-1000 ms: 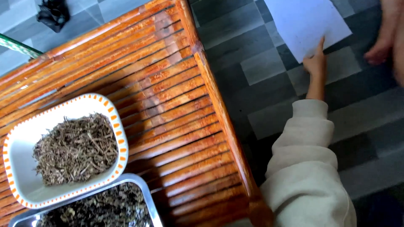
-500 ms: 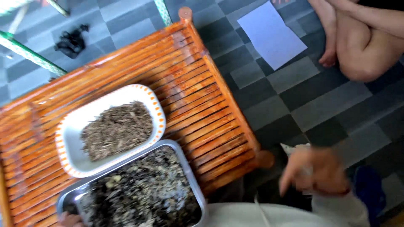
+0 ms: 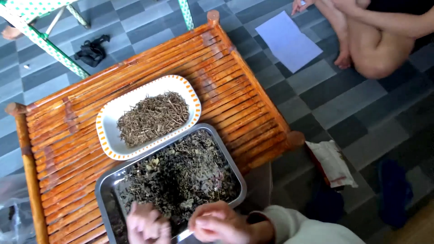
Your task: Sorting dried tea leaves by hand to remove stems and debris on a low bamboo table
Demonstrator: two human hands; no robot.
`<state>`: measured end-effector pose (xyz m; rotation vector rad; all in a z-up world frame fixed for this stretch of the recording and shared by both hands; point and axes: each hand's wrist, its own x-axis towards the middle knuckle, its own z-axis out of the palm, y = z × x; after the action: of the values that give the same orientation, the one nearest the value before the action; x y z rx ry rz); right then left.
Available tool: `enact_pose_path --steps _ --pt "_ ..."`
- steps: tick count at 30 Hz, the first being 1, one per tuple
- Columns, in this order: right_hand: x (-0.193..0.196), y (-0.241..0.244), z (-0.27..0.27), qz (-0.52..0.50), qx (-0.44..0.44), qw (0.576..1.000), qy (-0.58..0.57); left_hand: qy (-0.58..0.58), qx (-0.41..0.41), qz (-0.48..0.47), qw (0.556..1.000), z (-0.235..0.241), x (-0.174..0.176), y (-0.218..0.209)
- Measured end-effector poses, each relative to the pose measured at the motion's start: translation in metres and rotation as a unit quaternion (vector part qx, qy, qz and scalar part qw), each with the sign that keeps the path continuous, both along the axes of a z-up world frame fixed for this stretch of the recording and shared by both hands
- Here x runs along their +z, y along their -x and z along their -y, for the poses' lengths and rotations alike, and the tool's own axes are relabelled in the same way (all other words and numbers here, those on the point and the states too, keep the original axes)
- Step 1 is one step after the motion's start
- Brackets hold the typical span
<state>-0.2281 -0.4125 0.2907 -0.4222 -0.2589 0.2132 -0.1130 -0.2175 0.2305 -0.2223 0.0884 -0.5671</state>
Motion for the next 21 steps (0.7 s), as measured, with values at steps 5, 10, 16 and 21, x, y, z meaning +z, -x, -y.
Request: enact_pose_path --steps 5,10,16,21 --pt "0.002 -0.018 -0.054 0.141 -0.393 0.874 0.247 -0.186 0.146 0.124 0.964 0.057 0.057 0.028" --pt "0.023 -0.021 -0.074 0.09 -0.359 0.902 0.224 -0.368 0.252 0.107 0.889 0.071 0.083 0.04" --pt "-0.006 -0.033 -0.086 -0.076 -0.285 0.955 0.027 -0.599 0.233 0.321 0.696 0.076 0.094 0.037" --pt "-0.019 -0.034 -0.082 -0.194 -0.233 0.952 -0.037 -0.745 0.196 0.39 0.504 0.073 0.078 0.034"
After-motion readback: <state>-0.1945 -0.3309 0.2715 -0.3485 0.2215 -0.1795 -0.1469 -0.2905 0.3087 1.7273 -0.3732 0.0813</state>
